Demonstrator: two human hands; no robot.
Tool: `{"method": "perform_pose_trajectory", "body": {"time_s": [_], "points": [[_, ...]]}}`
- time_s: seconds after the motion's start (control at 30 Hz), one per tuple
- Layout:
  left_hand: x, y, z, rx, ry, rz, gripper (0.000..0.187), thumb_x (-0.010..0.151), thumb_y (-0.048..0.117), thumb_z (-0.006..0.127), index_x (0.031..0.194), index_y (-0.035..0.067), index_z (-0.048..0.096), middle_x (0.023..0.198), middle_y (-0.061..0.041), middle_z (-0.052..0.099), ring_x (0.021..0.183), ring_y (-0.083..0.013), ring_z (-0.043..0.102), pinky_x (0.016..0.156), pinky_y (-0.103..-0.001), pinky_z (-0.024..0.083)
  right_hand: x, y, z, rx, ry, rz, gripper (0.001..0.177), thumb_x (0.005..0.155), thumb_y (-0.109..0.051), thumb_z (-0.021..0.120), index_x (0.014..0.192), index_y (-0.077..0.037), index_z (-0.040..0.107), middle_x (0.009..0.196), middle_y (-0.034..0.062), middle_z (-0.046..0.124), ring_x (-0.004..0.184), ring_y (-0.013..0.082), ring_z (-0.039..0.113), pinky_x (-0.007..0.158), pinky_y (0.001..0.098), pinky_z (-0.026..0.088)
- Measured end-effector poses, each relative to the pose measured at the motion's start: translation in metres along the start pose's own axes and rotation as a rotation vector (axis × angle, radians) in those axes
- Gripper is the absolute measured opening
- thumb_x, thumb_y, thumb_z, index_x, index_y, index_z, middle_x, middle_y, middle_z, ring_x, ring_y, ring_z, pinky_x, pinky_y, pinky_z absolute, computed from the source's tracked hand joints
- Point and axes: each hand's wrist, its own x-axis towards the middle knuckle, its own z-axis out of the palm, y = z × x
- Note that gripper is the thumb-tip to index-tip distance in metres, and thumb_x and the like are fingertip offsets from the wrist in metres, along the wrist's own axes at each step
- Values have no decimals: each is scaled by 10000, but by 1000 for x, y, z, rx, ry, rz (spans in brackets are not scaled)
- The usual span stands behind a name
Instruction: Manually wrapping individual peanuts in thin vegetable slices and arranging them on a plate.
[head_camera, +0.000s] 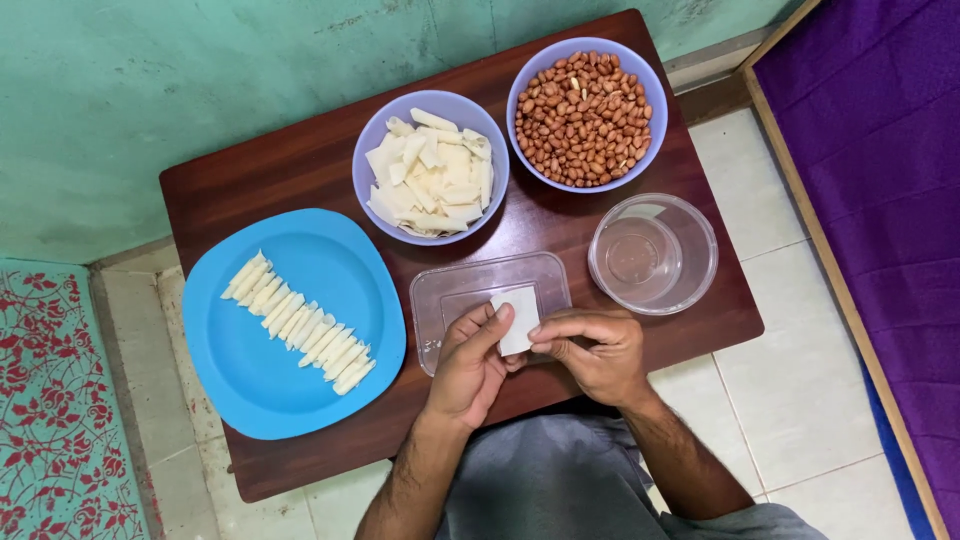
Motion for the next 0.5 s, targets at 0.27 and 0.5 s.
{"method": "perform_pose_trajectory", "body": {"time_s": [0.27, 0.5], "points": [[0, 1, 1, 12, 20, 52, 250, 975, 181, 733, 823, 10, 631, 625, -53, 592, 532, -100, 562, 526, -225, 442, 14, -6, 12, 61, -26, -131, 51, 854, 32, 775, 824, 65, 752, 703, 169, 723, 608, 274, 672, 585, 397, 569], [0, -3, -8, 8, 15, 74, 280, 980, 187, 733, 783, 26, 617, 564, -36, 513, 521, -119, 552, 536, -231, 444, 12, 3, 13, 79, -52, -154, 76, 881, 19, 755, 827, 68, 737, 693, 165, 703, 604, 279, 657, 568, 386, 547]]}}
